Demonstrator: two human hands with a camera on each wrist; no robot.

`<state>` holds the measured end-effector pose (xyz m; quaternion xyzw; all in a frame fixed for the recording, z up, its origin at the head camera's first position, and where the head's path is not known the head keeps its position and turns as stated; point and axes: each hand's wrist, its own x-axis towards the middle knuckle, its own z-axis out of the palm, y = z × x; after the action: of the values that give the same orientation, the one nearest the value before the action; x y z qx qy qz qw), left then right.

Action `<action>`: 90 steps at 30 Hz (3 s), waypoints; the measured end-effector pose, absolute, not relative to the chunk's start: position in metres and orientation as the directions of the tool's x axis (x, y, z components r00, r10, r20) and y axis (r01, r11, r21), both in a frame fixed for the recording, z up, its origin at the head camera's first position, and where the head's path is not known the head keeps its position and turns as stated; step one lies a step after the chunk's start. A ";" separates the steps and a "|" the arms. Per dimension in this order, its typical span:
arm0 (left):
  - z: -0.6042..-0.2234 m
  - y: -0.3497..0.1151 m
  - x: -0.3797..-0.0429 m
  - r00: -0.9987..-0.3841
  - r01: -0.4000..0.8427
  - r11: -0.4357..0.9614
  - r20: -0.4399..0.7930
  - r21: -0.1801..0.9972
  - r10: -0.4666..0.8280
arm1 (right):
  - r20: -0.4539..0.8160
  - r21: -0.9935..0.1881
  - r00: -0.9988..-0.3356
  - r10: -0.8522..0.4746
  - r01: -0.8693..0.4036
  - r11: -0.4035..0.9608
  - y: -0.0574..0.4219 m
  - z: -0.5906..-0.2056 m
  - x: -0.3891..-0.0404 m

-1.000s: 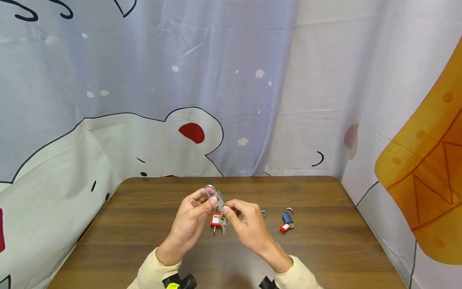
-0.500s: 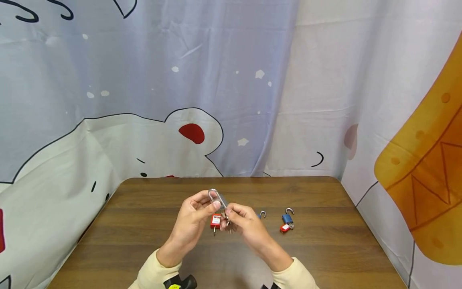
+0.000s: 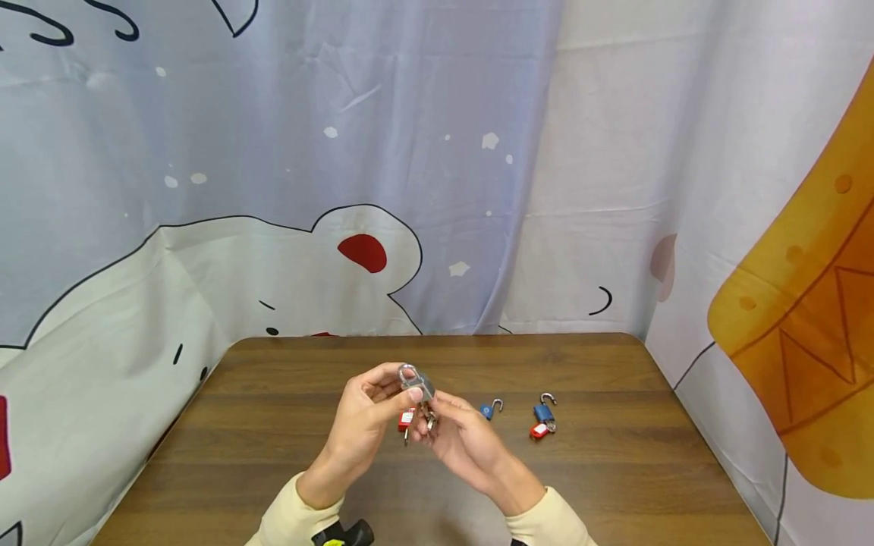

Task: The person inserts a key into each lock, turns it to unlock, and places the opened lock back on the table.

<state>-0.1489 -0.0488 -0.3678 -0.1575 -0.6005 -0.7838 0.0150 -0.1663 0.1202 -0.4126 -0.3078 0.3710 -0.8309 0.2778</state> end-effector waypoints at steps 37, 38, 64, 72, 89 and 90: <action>-0.393 -0.061 -0.150 -0.897 0.410 0.136 0.373 0.902 0.237 | 0.626 -0.343 -0.533 -0.569 -0.844 0.413 0.140 -0.343 -0.171; -0.393 -0.061 -0.150 -0.896 0.415 0.141 0.376 0.899 0.237 | 0.623 -0.342 -0.534 -0.572 -0.843 0.414 0.140 -0.344 -0.171; -0.399 -0.059 -0.151 -0.906 0.397 0.150 0.360 0.906 0.223 | 0.652 -0.330 -0.513 -0.558 -0.855 0.401 0.139 -0.347 -0.172; -0.400 -0.056 -0.148 -0.873 0.486 0.251 0.476 0.837 0.104 | 0.697 -0.298 -0.484 -0.528 -0.867 0.400 0.137 -0.352 -0.174; -0.412 -0.054 -0.155 -0.555 0.744 0.500 0.827 0.444 0.091 | 0.691 -0.427 -0.648 -0.320 -0.723 0.543 0.132 -0.362 -0.172; -0.412 -0.054 -0.155 -0.539 0.748 0.510 0.837 0.424 0.095 | 0.675 -0.443 -0.670 -0.308 -0.702 0.558 0.132 -0.362 -0.172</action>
<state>-0.1554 -0.0536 -0.4119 -0.2725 -0.7737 -0.4131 0.3956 -0.1722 0.1322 -0.3623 -0.3010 0.8394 -0.3613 -0.2724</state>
